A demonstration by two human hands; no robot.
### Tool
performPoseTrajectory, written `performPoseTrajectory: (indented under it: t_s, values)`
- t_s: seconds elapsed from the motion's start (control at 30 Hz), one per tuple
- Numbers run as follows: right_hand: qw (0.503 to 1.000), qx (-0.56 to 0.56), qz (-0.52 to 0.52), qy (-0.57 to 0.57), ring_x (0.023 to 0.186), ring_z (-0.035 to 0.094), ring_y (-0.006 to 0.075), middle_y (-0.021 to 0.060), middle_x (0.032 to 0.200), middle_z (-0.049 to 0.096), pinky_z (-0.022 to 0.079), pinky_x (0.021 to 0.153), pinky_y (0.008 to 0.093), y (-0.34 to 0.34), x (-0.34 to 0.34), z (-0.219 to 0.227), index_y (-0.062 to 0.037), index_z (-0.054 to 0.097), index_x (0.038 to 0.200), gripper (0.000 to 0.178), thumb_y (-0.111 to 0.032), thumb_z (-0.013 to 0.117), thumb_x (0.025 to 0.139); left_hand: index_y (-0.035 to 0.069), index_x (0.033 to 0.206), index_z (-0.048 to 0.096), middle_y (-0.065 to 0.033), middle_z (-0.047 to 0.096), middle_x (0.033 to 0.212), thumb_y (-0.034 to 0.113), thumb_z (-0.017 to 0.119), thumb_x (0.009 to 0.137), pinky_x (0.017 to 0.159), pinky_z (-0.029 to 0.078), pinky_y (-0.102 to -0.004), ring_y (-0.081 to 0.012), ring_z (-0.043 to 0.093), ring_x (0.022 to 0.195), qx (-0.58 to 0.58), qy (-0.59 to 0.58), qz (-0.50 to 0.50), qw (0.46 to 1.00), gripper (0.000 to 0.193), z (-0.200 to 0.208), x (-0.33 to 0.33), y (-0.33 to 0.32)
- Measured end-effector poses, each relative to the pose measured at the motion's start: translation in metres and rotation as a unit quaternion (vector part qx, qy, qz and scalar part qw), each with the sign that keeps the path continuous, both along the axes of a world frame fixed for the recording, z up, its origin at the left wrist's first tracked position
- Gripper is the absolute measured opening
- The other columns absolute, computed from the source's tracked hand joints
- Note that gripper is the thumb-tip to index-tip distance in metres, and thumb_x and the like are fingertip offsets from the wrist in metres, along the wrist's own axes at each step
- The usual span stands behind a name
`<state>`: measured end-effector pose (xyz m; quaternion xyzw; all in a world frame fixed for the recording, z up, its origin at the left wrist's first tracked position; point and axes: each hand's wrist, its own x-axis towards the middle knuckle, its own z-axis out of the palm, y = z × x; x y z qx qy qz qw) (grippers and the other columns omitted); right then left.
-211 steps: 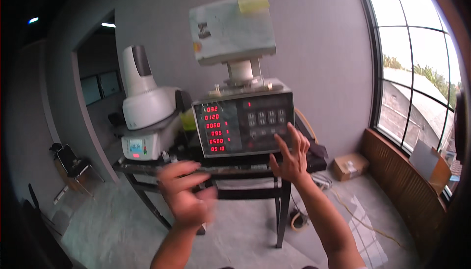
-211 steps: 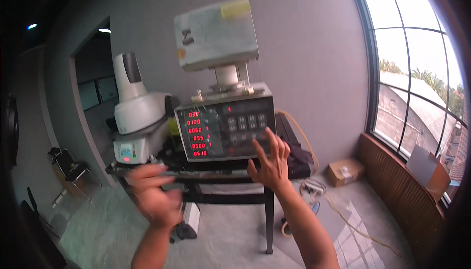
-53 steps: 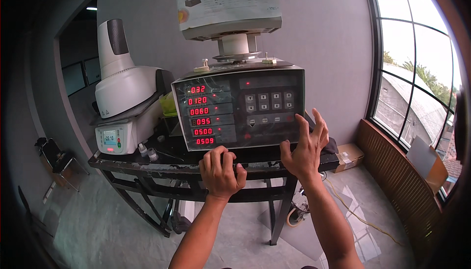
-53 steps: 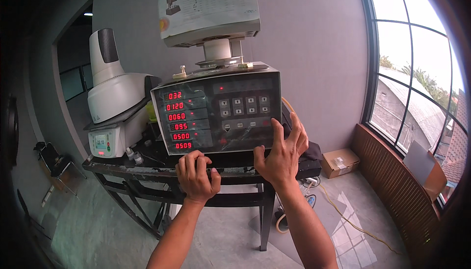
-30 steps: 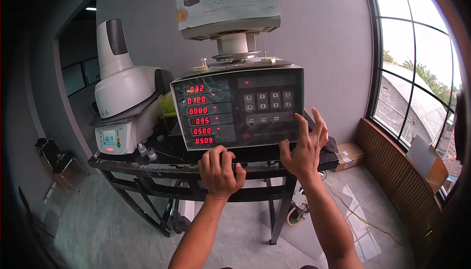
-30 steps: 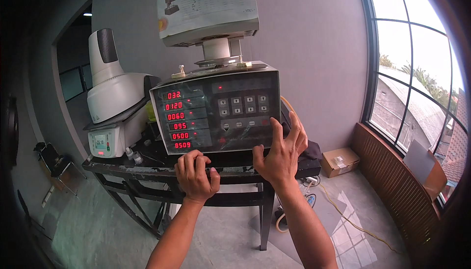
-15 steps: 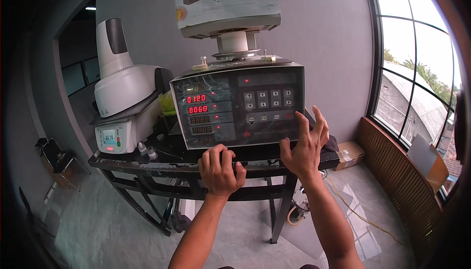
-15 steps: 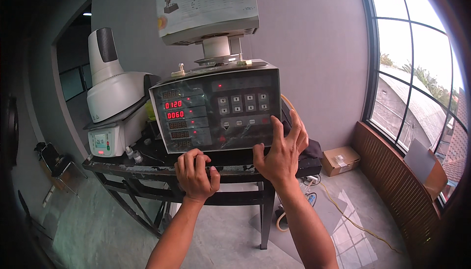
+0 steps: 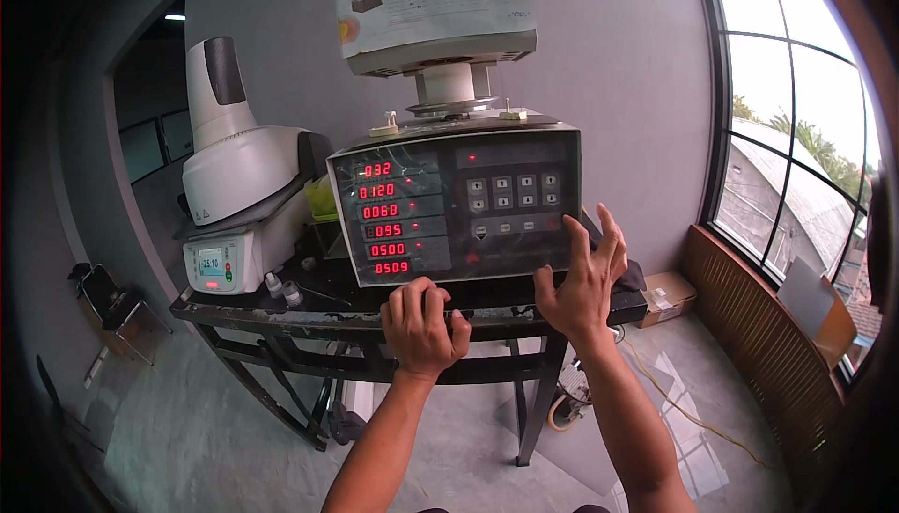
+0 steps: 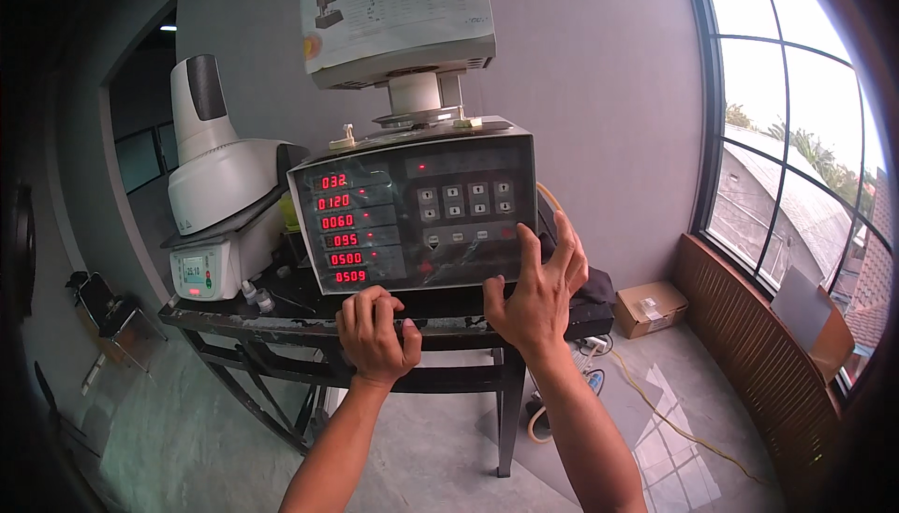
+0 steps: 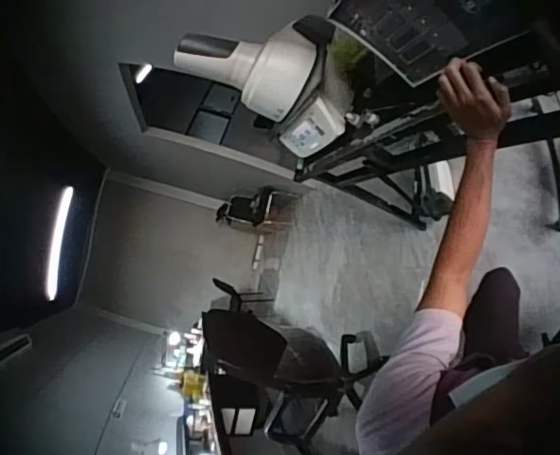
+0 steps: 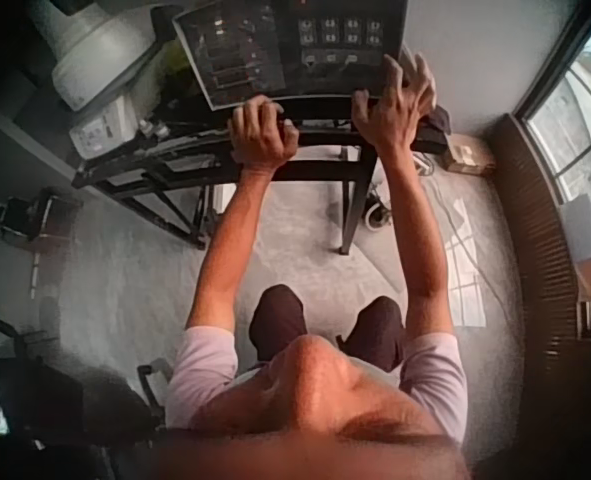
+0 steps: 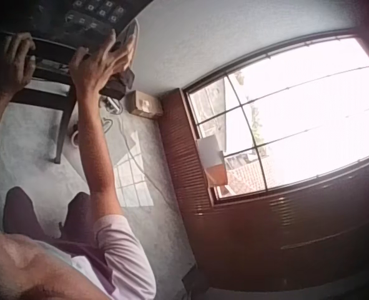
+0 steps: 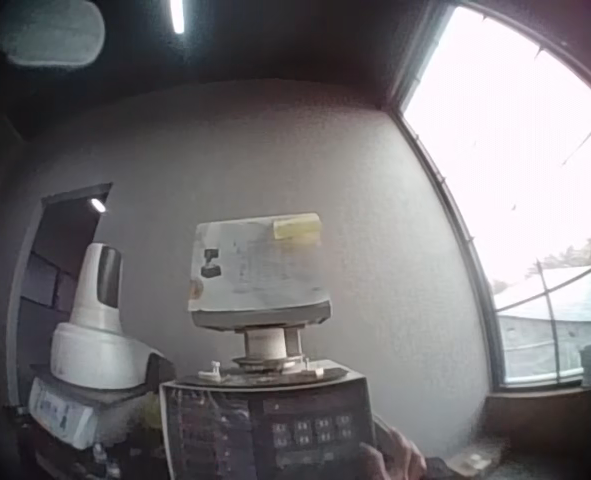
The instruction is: The person cleans a dental bridge by hand, places it on a ceramic surface, and then uses their finger to press buttons on the control panel of a dental furnace.
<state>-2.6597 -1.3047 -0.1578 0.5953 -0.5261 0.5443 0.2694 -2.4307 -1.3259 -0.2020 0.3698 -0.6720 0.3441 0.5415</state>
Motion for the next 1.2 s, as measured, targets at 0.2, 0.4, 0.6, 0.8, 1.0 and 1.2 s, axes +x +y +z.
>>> performPoseTrajectory:
  t_s: [0.2,0.4,0.6,0.8,1.0,1.2]
  values:
    - [1.000,0.006,0.003,-0.006,0.151,0.028,0.0502,0.0312,0.161,0.031,0.021,0.122,0.0627,0.0022,0.0017,0.0020,-0.0061,0.054,0.145,0.073,-0.016,0.071,0.074,0.009,0.087,0.060,-0.0093,0.060,0.102,0.036,0.055,0.087,0.083,0.042,-0.0440,-0.0292,0.056,0.094,0.004,-0.001,0.002,1.000,0.027,0.0013,0.0001,0.0002]
    - [1.000,0.004,0.003,-0.005,0.151,0.028,0.0506,0.0314,0.161,0.032,0.021,0.122,0.0627,-0.0001,0.0010,0.0021,-0.0059,0.055,0.144,0.073,-0.016,0.071,0.074,0.009,0.087,0.060,-0.0093,0.060,0.102,0.035,0.056,0.087,0.082,0.042,-0.0439,-0.0295,0.056,0.094,0.005,0.001,-0.004,1.000,0.026,0.0008,-0.0005,-0.0021]
    - [1.000,0.007,0.002,-0.006,0.151,0.028,0.0504,0.0314,0.161,0.032,0.020,0.122,0.0626,0.0017,0.0007,0.0019,-0.0050,0.054,0.144,0.073,-0.016,0.072,0.074,0.009,0.087,0.060,-0.0094,0.061,0.102,0.035,0.056,0.086,0.082,0.042,-0.0440,-0.0294,0.056,0.093,0.005,0.000,-0.001,1.000,0.026,0.0011,-0.0012,-0.0002]
    - [1.000,0.012,0.000,-0.005,0.151,0.027,0.0498,0.0313,0.161,0.031,0.020,0.123,0.0625,0.0033,0.0010,0.0024,-0.0051,0.054,0.144,0.073,-0.016,0.072,0.075,0.009,0.086,0.060,-0.0093,0.061,0.102,0.034,0.055,0.086,0.082,0.042,-0.0442,-0.0292,0.056,0.093,0.000,0.000,-0.002,1.000,0.025,0.0011,-0.0007,-0.0005]
    - [1.000,0.010,0.001,-0.006,0.152,0.027,0.0496,0.0309,0.161,0.031,0.020,0.123,0.0627,0.0015,0.0019,0.0016,-0.0058,0.054,0.145,0.073,-0.016,0.071,0.075,0.009,0.087,0.060,-0.0095,0.061,0.102,0.034,0.056,0.086,0.082,0.042,-0.0440,-0.0293,0.056,0.093,0.004,-0.002,0.001,1.000,0.025,0.0006,0.0001,-0.0003]
    - [1.000,0.007,0.004,-0.008,0.152,0.027,0.0493,0.0304,0.162,0.031,0.020,0.122,0.0628,0.0014,0.0015,0.0012,-0.0063,0.054,0.145,0.073,-0.017,0.071,0.074,0.009,0.087,0.060,-0.0097,0.060,0.102,0.034,0.056,0.086,0.082,0.042,-0.0441,-0.0296,0.056,0.093,0.005,-0.002,0.000,1.000,0.025,0.0011,0.0000,-0.0003]
